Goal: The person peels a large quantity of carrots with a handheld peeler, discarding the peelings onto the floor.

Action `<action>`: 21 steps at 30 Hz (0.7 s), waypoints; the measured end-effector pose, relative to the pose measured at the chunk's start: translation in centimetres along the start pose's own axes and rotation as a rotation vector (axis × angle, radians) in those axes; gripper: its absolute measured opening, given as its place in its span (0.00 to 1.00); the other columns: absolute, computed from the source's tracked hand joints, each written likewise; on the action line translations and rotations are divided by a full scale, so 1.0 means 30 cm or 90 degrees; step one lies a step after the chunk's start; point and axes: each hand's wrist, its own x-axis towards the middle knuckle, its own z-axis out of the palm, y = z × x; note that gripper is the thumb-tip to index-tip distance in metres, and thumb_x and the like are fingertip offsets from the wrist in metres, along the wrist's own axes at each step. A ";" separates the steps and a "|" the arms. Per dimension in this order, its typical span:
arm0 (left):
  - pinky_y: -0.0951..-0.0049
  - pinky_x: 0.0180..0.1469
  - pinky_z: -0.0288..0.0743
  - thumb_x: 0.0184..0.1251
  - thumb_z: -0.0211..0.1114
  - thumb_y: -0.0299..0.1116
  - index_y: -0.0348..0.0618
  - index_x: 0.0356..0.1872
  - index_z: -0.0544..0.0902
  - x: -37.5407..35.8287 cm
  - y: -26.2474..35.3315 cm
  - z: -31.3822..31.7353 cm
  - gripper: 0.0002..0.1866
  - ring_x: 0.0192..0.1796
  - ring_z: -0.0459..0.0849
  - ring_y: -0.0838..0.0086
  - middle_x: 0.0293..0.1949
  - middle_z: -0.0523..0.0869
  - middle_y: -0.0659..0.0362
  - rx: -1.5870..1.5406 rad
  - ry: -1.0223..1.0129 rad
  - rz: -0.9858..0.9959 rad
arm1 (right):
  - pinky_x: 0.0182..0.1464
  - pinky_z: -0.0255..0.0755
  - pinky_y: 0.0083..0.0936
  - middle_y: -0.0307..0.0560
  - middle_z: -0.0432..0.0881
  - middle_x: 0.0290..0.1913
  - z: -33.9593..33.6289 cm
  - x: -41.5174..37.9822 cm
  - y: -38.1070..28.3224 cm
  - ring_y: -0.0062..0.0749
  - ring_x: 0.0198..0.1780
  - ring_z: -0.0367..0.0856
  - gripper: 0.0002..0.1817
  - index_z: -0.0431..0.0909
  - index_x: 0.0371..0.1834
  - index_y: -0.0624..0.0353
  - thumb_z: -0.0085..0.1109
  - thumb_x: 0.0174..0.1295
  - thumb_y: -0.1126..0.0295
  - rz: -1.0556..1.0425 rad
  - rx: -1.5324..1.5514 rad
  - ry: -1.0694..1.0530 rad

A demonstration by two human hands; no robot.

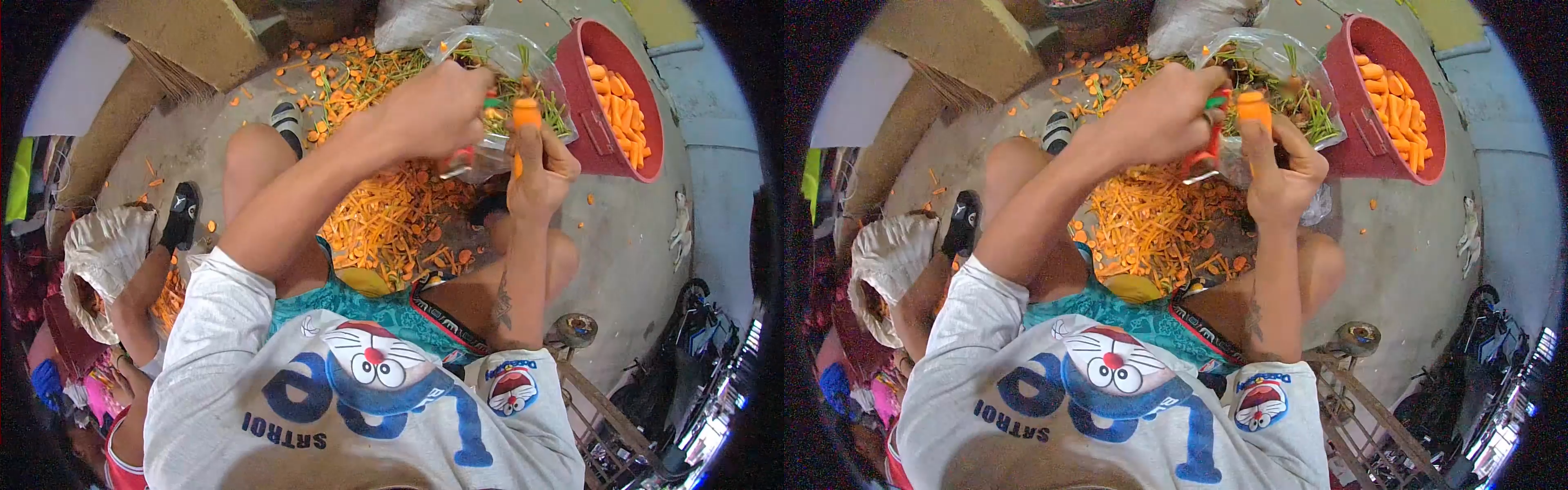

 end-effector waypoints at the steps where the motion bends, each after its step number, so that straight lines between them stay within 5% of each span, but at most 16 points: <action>1: 0.46 0.43 0.80 0.60 0.63 0.30 0.28 0.39 0.81 0.010 -0.046 0.025 0.13 0.38 0.86 0.36 0.30 0.84 0.32 0.025 -0.058 -0.027 | 0.34 0.63 0.13 0.32 0.81 0.32 0.003 0.001 -0.007 0.12 0.33 0.71 0.12 0.86 0.38 0.68 0.69 0.71 0.67 -0.033 0.039 -0.018; 5: 0.47 0.48 0.80 0.59 0.64 0.34 0.27 0.40 0.82 0.000 -0.091 -0.014 0.16 0.42 0.87 0.37 0.35 0.85 0.31 0.041 -0.090 -0.091 | 0.30 0.67 0.18 0.43 0.84 0.34 -0.034 0.031 0.004 0.20 0.28 0.76 0.16 0.84 0.48 0.70 0.63 0.75 0.63 0.047 -0.059 0.020; 7: 0.47 0.49 0.80 0.59 0.64 0.34 0.28 0.41 0.83 0.013 -0.140 -0.026 0.16 0.43 0.87 0.37 0.37 0.85 0.31 0.044 -0.060 -0.092 | 0.29 0.68 0.18 0.45 0.86 0.38 -0.057 0.142 -0.042 0.22 0.30 0.77 0.20 0.82 0.54 0.67 0.62 0.75 0.57 0.180 0.142 0.196; 9: 0.47 0.50 0.80 0.60 0.65 0.35 0.30 0.42 0.83 -0.001 -0.165 -0.063 0.16 0.45 0.86 0.37 0.39 0.86 0.33 0.071 0.000 -0.083 | 0.29 0.66 0.17 0.43 0.86 0.42 -0.280 0.313 0.065 0.22 0.31 0.76 0.24 0.80 0.59 0.62 0.62 0.74 0.52 0.091 0.356 0.172; 12: 0.48 0.49 0.81 0.60 0.65 0.35 0.31 0.43 0.83 -0.014 -0.183 -0.121 0.16 0.45 0.86 0.37 0.39 0.86 0.33 0.081 0.038 -0.107 | 0.30 0.66 0.16 0.40 0.86 0.44 -0.447 0.470 0.068 0.21 0.31 0.74 0.23 0.80 0.60 0.57 0.61 0.74 0.51 0.168 0.636 0.018; 14: 0.49 0.49 0.81 0.60 0.66 0.35 0.31 0.44 0.84 -0.012 -0.154 -0.185 0.17 0.46 0.87 0.38 0.39 0.86 0.34 0.081 0.021 -0.144 | 0.30 0.67 0.16 0.36 0.82 0.41 -0.281 0.483 0.015 0.19 0.29 0.71 0.16 0.81 0.56 0.54 0.61 0.73 0.58 0.169 0.243 0.235; 19: 0.51 0.50 0.81 0.60 0.66 0.35 0.31 0.45 0.84 -0.011 -0.230 -0.209 0.17 0.46 0.87 0.39 0.39 0.87 0.34 0.085 0.056 -0.161 | 0.36 0.78 0.24 0.44 0.90 0.43 -0.081 0.555 0.318 0.23 0.39 0.84 0.18 0.88 0.54 0.60 0.65 0.68 0.60 0.186 -0.428 -0.212; 20: 0.51 0.50 0.81 0.60 0.66 0.35 0.31 0.45 0.84 -0.012 -0.248 -0.213 0.17 0.46 0.87 0.39 0.39 0.87 0.34 0.086 0.058 -0.165 | 0.40 0.82 0.29 0.45 0.91 0.40 -0.059 0.563 0.438 0.23 0.41 0.85 0.18 0.89 0.52 0.60 0.66 0.68 0.59 0.210 -0.398 -0.257; 21: 0.51 0.49 0.81 0.60 0.65 0.35 0.32 0.45 0.84 -0.014 -0.266 -0.216 0.17 0.46 0.87 0.39 0.39 0.87 0.34 0.086 0.081 -0.164 | 0.48 0.83 0.35 0.51 0.91 0.41 -0.043 0.576 0.535 0.33 0.43 0.89 0.17 0.88 0.53 0.58 0.68 0.66 0.61 0.190 -0.536 -0.317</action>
